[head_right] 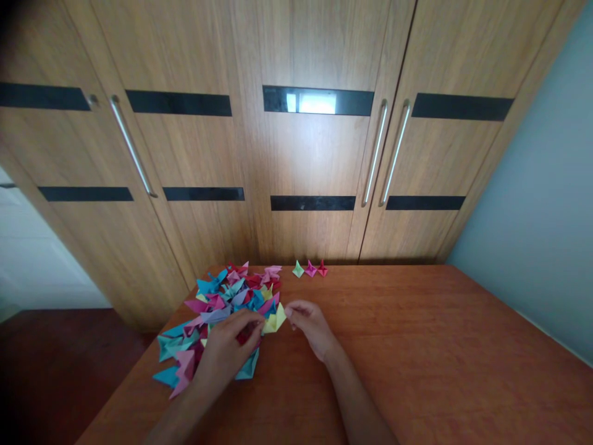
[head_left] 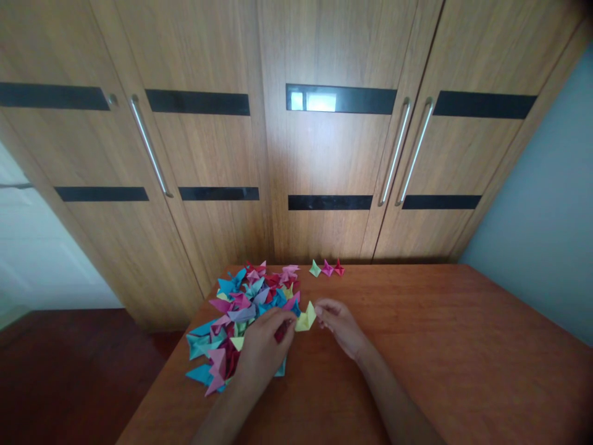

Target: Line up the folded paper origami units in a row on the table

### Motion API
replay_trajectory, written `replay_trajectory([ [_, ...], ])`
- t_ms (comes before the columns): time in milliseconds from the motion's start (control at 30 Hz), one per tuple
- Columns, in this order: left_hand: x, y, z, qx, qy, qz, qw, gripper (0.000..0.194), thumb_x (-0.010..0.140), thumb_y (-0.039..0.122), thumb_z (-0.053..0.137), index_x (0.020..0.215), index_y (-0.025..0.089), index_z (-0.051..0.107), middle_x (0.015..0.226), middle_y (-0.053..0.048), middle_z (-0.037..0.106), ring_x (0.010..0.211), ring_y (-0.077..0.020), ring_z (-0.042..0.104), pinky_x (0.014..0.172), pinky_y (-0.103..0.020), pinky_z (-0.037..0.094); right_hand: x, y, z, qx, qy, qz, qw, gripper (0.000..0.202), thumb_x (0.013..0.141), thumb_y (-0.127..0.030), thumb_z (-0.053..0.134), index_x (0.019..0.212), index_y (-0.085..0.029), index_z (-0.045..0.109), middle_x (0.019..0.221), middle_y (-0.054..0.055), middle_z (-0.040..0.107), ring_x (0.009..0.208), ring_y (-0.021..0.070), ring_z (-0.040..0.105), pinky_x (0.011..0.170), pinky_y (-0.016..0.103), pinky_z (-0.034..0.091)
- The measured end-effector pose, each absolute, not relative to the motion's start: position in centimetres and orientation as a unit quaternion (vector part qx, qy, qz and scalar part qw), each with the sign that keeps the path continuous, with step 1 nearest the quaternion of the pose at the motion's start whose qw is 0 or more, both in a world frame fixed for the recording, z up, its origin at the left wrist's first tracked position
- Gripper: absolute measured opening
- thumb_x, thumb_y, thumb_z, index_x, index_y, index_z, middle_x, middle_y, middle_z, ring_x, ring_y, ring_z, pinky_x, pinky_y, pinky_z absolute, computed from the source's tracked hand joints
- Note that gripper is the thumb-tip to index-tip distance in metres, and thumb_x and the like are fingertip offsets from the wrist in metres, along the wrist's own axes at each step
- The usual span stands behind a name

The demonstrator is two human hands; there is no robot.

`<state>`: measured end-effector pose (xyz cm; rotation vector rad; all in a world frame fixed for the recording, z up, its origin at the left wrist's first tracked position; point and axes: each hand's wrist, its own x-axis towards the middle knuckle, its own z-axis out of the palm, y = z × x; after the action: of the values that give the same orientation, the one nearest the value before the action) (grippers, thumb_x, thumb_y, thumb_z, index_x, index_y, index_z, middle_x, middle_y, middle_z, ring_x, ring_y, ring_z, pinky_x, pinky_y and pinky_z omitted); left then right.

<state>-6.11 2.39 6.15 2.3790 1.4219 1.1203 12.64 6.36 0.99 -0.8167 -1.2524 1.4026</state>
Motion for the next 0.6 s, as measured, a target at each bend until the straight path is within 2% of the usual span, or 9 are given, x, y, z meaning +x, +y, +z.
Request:
replay_trajectory([
  [67,-5.7,3.2,6.0,0.796,0.472,0.370,0.084,0.014,0.082,0.017,0.049,0.082,0.020,0.062,0.077,0.000,0.065,0.067,-0.0123,0.060,0.065,-0.021,0.047,12.9,6.7,0.9,-0.344,-0.517,0.568,0.540,0.026,0.073,-0.044,0.066,0.074,-0.018,0.065,0.066,-0.002,0.054,0.059,0.0084,0.045,0.054,0.019,0.035],
  [233,-4.6,4.5,6.2,0.812,0.455,0.350,0.107,0.016,0.083,0.018,0.047,0.081,0.020,0.063,0.075,-0.001,0.063,0.069,-0.0133,0.059,0.066,-0.023,0.046,13.3,7.3,0.7,-0.365,-0.511,0.551,0.550,0.026,0.072,-0.042,0.067,0.081,-0.017,0.066,0.071,-0.001,0.058,0.062,0.0091,0.048,0.055,0.019,0.037],
  [467,-3.0,6.0,6.5,0.821,0.409,0.342,0.205,0.015,0.080,0.019,0.053,0.088,0.020,0.066,0.081,-0.001,0.070,0.071,-0.0132,0.062,0.068,-0.023,0.047,14.3,8.0,0.4,-0.381,-0.437,0.566,0.586,0.029,0.071,-0.046,0.065,0.080,-0.018,0.063,0.070,-0.001,0.058,0.062,0.0102,0.050,0.057,0.020,0.038],
  [600,-1.9,7.4,6.7,0.826,0.404,0.330,0.212,0.015,0.081,0.020,0.055,0.088,0.021,0.068,0.081,0.000,0.071,0.071,-0.0132,0.063,0.068,-0.022,0.047,15.1,8.7,0.3,-0.371,-0.404,0.564,0.617,0.026,0.073,-0.044,0.062,0.081,-0.019,0.061,0.072,0.000,0.058,0.063,0.0112,0.051,0.056,0.020,0.038],
])
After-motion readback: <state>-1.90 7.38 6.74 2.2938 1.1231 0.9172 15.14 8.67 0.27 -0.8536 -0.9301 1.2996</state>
